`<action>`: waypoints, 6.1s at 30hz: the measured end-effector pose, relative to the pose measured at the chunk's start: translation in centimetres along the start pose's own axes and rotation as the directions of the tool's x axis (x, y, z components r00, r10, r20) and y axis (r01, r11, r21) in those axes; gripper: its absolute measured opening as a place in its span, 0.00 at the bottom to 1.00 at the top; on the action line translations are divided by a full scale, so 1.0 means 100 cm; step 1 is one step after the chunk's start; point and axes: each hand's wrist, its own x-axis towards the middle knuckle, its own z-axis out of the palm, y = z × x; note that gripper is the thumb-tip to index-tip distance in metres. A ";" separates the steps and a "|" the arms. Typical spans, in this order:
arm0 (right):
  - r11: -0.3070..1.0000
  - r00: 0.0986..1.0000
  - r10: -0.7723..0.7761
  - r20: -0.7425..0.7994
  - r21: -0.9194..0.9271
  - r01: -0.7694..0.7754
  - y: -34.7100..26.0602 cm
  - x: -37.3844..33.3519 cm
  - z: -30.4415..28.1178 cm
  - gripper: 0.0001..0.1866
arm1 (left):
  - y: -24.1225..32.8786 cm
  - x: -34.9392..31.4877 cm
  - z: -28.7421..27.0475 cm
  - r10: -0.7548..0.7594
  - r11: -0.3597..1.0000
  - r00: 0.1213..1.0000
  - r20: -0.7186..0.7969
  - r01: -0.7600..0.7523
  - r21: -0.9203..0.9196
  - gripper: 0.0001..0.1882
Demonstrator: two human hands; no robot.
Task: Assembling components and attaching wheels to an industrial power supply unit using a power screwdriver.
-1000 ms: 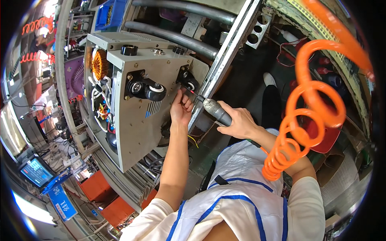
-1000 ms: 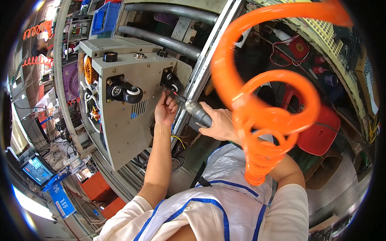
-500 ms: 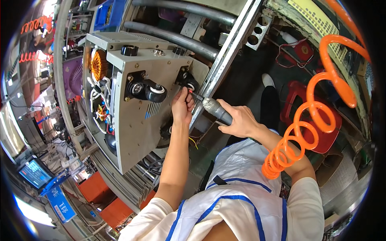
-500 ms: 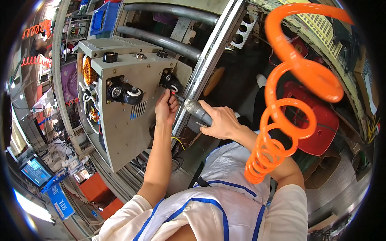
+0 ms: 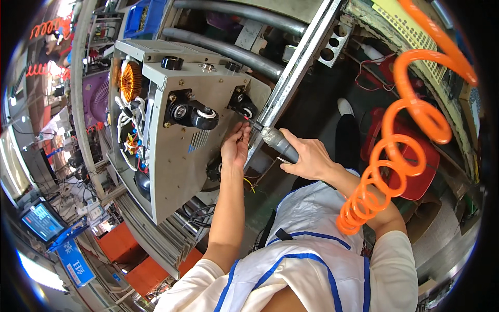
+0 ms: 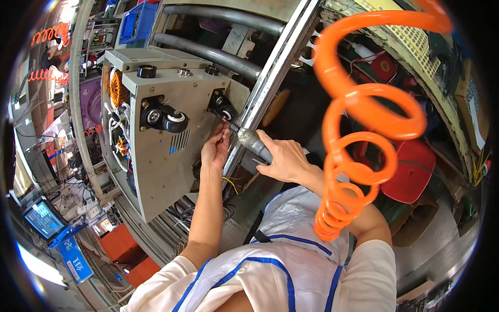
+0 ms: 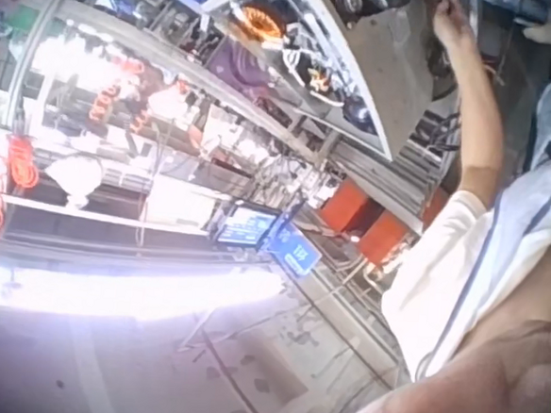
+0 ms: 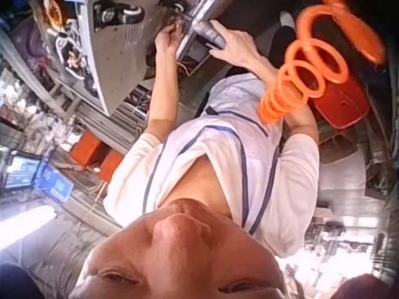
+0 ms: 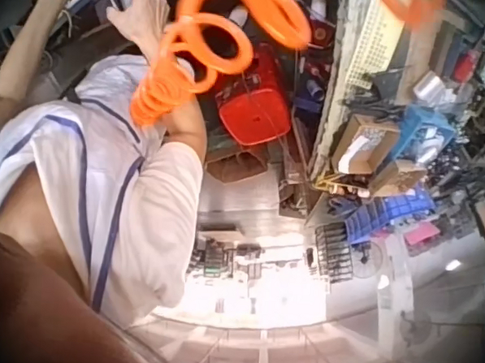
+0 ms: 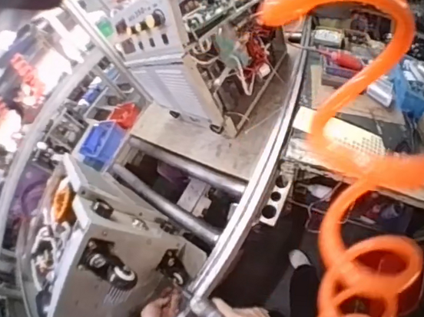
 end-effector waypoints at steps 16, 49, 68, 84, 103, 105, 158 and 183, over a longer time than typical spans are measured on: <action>0.997 0.998 -0.002 0.056 0.075 -0.002 -0.003 -0.017 -0.015 0.44 | 0.006 0.000 -0.004 -0.047 0.995 0.990 0.135 0.058 -0.078 0.09; 0.919 0.961 -0.267 -0.079 -0.320 0.229 0.027 -0.040 0.002 0.45 | 0.001 -0.001 0.005 0.128 0.933 0.986 0.110 -0.158 0.325 0.11; 0.981 0.986 -0.163 -0.045 -0.112 0.157 0.029 -0.043 0.002 0.46 | 0.001 -0.009 0.020 0.181 0.829 0.983 0.004 -0.155 0.538 0.13; 0.977 0.981 -0.130 0.143 -0.151 0.151 0.015 -0.025 -0.028 0.46 | 0.013 -0.002 0.001 -0.180 0.953 0.959 0.217 0.116 0.279 0.14; 0.954 0.979 -0.021 0.201 0.298 -0.040 0.013 -0.022 -0.019 0.43 | 0.008 -0.008 0.014 -0.021 0.989 0.981 0.193 -0.008 0.149 0.17; 0.971 0.988 -0.008 0.155 0.237 -0.030 0.008 -0.021 -0.024 0.43 | 0.000 -0.002 0.014 0.058 0.997 0.995 0.075 -0.062 0.051 0.17; 0.998 0.997 -0.008 -0.083 -0.068 0.003 0.016 0.008 0.022 0.44 | -0.008 0.005 0.026 0.227 0.944 0.968 -0.104 -0.192 0.269 0.10; 0.988 0.991 -0.123 -0.061 -0.105 0.116 0.007 -0.005 0.008 0.47 | -0.013 -0.001 0.020 0.130 0.967 0.991 0.032 -0.134 0.217 0.11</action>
